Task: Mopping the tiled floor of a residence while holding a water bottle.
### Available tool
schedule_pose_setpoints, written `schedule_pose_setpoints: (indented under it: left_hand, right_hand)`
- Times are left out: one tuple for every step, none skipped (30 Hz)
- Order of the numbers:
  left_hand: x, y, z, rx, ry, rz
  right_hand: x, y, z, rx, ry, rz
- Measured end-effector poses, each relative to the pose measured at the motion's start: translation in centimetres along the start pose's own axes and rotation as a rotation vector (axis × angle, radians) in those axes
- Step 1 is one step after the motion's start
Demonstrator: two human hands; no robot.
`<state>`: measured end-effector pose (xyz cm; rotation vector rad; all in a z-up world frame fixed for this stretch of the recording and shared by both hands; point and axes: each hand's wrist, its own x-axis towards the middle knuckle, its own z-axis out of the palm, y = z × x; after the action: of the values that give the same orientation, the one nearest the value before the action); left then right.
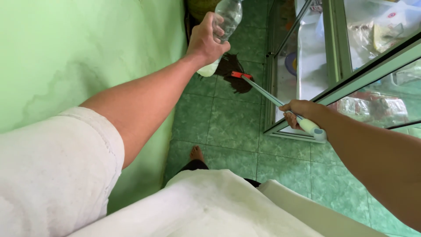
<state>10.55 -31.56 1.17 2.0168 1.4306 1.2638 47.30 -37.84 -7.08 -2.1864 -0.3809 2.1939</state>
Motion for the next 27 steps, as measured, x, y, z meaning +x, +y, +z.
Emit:
schedule_pose_setpoints:
  left_hand:
    - [0.1,0.2,0.1,0.001,0.002,0.001]
    - [0.3,0.3,0.3,0.004,0.001,0.011]
    - [0.6,0.3,0.4,0.008,-0.001,0.019]
    - [1.0,0.1,0.6,0.008,-0.001,0.019]
    - [1.7,-0.1,0.6,0.008,-0.009,0.014]
    - [2.5,-0.5,0.7,0.007,-0.017,0.01]
    - [3.3,-1.2,0.8,0.007,-0.021,0.013]
    - [4.2,-1.9,0.9,0.01,-0.019,0.024]
    - [5.2,-2.7,1.1,0.011,-0.018,0.033]
    - [6.0,-3.4,1.4,0.008,-0.022,0.035]
    - [7.2,-4.1,1.6,0.015,-0.022,0.033]
    - [8.5,-4.9,1.9,0.021,-0.022,0.03]
    - [9.8,-5.6,2.2,0.02,-0.023,0.031]
    - [11.1,-6.3,2.5,0.02,-0.014,0.057]
    - [12.0,-7.1,2.6,0.02,-0.012,0.078]
    - [12.7,-7.7,2.6,0.02,-0.02,0.074]
    - [13.9,-8.1,2.5,0.012,-0.031,0.062]
    - [15.1,-8.5,2.5,0.005,-0.042,0.051]
    - [16.7,-9.3,2.6,0.005,-0.046,0.059]
    - [18.3,-10.1,2.7,0.023,-0.062,0.066]
    - [18.8,-10.9,3.0,0.038,-0.088,0.056]
    - [19.2,-11.7,3.2,0.035,-0.104,0.048]
    - [20.8,-12.2,3.5,0.025,-0.097,0.057]
    - [22.5,-12.7,3.9,0.015,-0.09,0.066]
    - [23.8,-13.0,4.1,0.015,-0.084,0.078]
    - [25.1,-13.3,4.4,0.015,-0.101,0.074]
    - [25.0,-13.9,5.0,0.014,-0.136,0.047]
  right_hand:
    - [-0.1,0.0,0.0,-0.001,0.0,-0.002]
    - [-0.2,-0.1,0.0,-0.009,-0.005,-0.046]
    - [-0.3,-0.2,0.0,-0.017,-0.01,-0.088]
    - [0.0,-0.9,-0.1,-0.018,-0.01,-0.088]
    - [0.4,-1.7,-0.1,-0.014,-0.015,-0.095]
    - [0.7,-2.6,-0.1,-0.009,-0.02,-0.101]
    - [1.2,-3.7,-0.1,-0.004,-0.021,-0.102]
    - [1.7,-4.9,-0.1,-0.006,-0.043,-0.078]
    - [2.1,-6.1,-0.3,-0.008,-0.063,-0.053]
    - [2.1,-7.0,-0.1,-0.003,-0.062,-0.052]
    - [1.9,-8.4,-0.1,-0.014,-0.039,-0.094]
    - [1.7,-9.9,0.0,-0.025,-0.015,-0.137]
    - [2.3,-11.3,-0.1,-0.023,-0.015,-0.136]
    - [2.9,-12.7,-0.1,-0.033,0.015,-0.131]
    - [3.6,-13.6,0.3,-0.041,0.041,-0.118]
    - [4.6,-14.6,0.4,-0.037,0.038,-0.111]
    - [5.3,-16.1,0.3,-0.024,0.025,-0.066]
    - [6.1,-17.6,0.2,-0.011,0.011,-0.021]
    - [6.3,-18.9,0.3,-0.003,0.01,-0.026]
    - [6.5,-20.2,0.4,-0.013,0.013,-0.049]
    - [7.1,-20.3,0.7,-0.024,0.013,-0.052]
    - [7.5,-20.8,0.8,-0.016,0.009,-0.037]
    - [7.6,-22.5,0.4,-0.009,0.011,-0.026]
    - [7.6,-24.2,-0.2,-0.001,0.013,-0.016]
    - [6.4,-25.1,0.3,0.001,0.016,-0.029]
    - [5.2,-26.0,0.7,-0.034,0.039,-0.116]
    - [4.8,-25.4,1.5,-0.068,0.052,-0.177]
